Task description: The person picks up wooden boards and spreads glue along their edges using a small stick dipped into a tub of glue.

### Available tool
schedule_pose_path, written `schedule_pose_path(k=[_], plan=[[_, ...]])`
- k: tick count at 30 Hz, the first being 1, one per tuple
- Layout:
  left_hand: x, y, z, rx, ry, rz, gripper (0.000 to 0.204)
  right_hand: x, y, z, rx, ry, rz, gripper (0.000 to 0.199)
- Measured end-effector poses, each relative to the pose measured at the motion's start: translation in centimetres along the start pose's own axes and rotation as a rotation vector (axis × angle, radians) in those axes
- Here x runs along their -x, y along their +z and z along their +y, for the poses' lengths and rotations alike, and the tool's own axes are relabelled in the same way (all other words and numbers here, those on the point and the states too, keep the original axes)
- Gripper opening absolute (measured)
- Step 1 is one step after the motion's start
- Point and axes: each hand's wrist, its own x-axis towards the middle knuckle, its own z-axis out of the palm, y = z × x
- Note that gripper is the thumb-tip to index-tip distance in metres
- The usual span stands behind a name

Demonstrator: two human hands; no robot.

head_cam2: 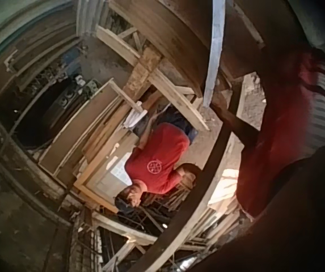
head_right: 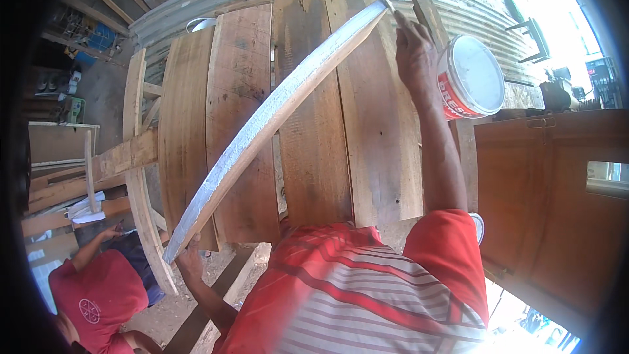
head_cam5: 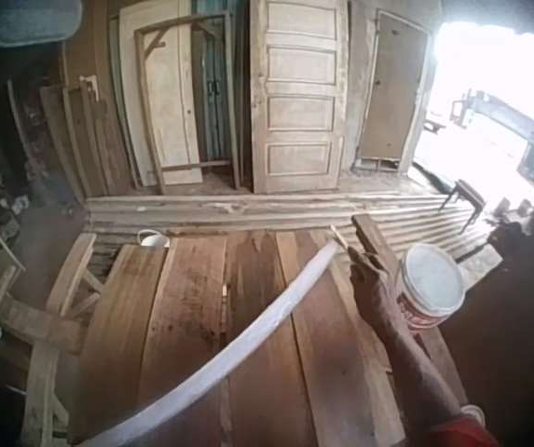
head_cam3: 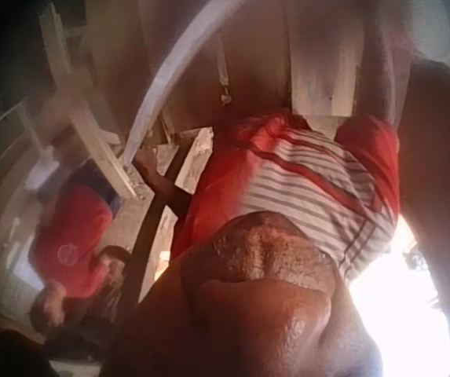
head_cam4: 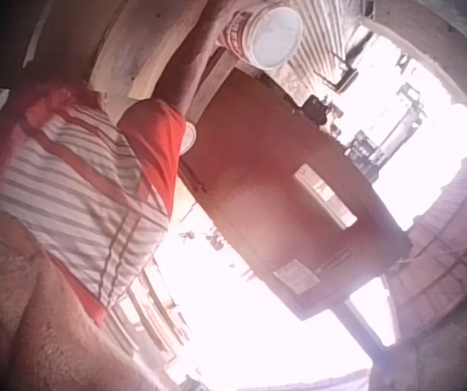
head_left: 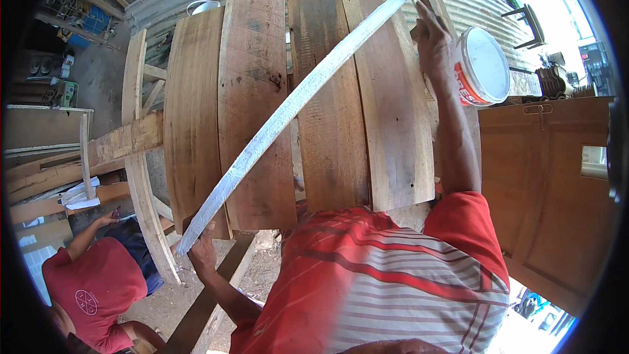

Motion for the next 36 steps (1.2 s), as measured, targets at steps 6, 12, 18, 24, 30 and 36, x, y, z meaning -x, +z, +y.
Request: schedule_pose_path(k=[6, 12, 18, 24, 30, 36], plan=[[0.0, -0.2, -1.0, -0.002, -0.008, 0.025, 0.047, 6.4, -1.2, -1.7, 0.028, -0.015, -0.116, 0.036], [-0.1, -0.3, -1.0, -0.013, 0.006, -0.009, 0.045, 1.1, -4.3, -3.1, 0.036, 0.036, -0.070, 0.033], [-0.6, 0.2, 0.4, 0.017, 0.066, 0.027, 0.042, -0.4, -4.3, -3.7, 0.079, -0.044, -0.230, 0.033], [0.2, 0.0, 0.7, 0.012, 0.010, 0.031, 0.044, -2.0, -5.7, -5.3, -0.067, -0.057, -0.310, 0.030], [-0.4, 0.0, 0.8, 0.018, 0.023, 0.004, 0.044, -2.1, -4.7, -3.0, 0.027, -0.157, -0.340, 0.029], [-0.3, -0.1, 0.6, 0.016, 0.014, 0.023, 0.042, -3.9, -5.1, -2.9, -0.011, 0.010, -0.361, 0.030]])
